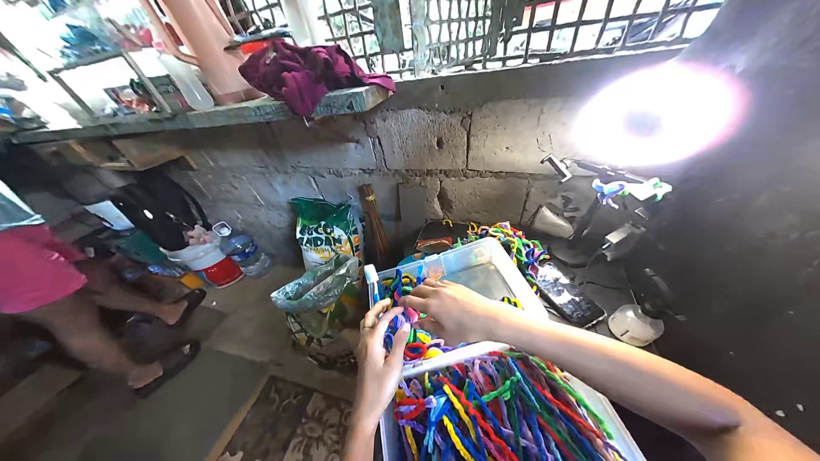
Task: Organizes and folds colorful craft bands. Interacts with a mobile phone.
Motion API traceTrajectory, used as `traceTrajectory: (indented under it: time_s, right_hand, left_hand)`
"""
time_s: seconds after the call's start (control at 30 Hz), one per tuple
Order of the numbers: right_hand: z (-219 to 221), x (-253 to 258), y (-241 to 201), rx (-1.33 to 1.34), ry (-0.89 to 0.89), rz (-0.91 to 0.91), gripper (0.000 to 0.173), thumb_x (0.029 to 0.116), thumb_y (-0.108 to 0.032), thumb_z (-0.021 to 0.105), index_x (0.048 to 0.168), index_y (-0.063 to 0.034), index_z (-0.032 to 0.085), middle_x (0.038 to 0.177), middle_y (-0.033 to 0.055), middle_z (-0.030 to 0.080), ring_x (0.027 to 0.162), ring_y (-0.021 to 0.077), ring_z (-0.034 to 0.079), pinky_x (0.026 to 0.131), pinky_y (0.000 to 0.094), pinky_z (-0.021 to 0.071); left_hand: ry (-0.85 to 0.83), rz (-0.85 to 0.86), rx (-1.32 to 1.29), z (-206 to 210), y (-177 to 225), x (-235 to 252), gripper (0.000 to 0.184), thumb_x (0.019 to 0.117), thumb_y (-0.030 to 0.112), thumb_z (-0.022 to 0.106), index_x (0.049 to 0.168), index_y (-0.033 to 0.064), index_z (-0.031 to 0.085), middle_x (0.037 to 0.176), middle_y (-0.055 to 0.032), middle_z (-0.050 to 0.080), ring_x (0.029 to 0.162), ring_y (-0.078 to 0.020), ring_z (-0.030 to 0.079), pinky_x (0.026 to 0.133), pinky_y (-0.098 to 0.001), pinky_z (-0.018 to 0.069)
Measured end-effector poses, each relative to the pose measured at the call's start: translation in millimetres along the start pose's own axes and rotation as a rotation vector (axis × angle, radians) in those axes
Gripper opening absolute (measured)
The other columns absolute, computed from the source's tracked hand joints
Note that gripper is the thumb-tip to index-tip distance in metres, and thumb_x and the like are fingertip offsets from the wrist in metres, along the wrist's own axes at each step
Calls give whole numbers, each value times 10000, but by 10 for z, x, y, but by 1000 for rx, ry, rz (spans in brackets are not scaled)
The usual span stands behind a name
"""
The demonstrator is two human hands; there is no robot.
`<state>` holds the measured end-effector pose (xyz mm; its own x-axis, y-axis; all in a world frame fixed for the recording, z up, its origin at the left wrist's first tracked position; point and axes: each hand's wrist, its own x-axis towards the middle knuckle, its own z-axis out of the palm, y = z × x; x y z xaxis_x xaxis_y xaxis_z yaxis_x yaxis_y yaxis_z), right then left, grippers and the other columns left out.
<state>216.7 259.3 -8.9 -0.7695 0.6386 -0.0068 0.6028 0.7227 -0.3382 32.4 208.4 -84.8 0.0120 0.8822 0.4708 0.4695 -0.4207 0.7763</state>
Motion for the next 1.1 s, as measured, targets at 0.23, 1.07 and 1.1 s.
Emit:
traceTrajectory:
  time_s: [0.23,1.07,1.1]
  right_hand:
    - [402,269,236,140,-198,49,430,945,-79,717,1346,37,613,1352,310,561,1245,486,560,1019,634,446]
    - [361,0,175,186,-54,-72,191,986,-57,635,1116,70,696,1024,288,685,1001,459,654,912,618,472]
    - [340,-10,163,176,-53,-54,195,1001,-68,610,1111,67,696,1028,286,686,1007,460,656,906,622,473]
  left_hand:
    - [62,112,50,18,224,223,344,973,222,564,1218,37,720,1433,-225,545,1354,-304,495,1098,-423,423]
    - [73,213,-111,244,246,112,235,965,106,557,976,-5,763,1061,-83,727,1005,-29,676,894,-165,541]
    - [72,217,-116,242,247,117,233,964,104,558,975,-9,761,1058,-82,727,1002,-28,675,893,-163,540]
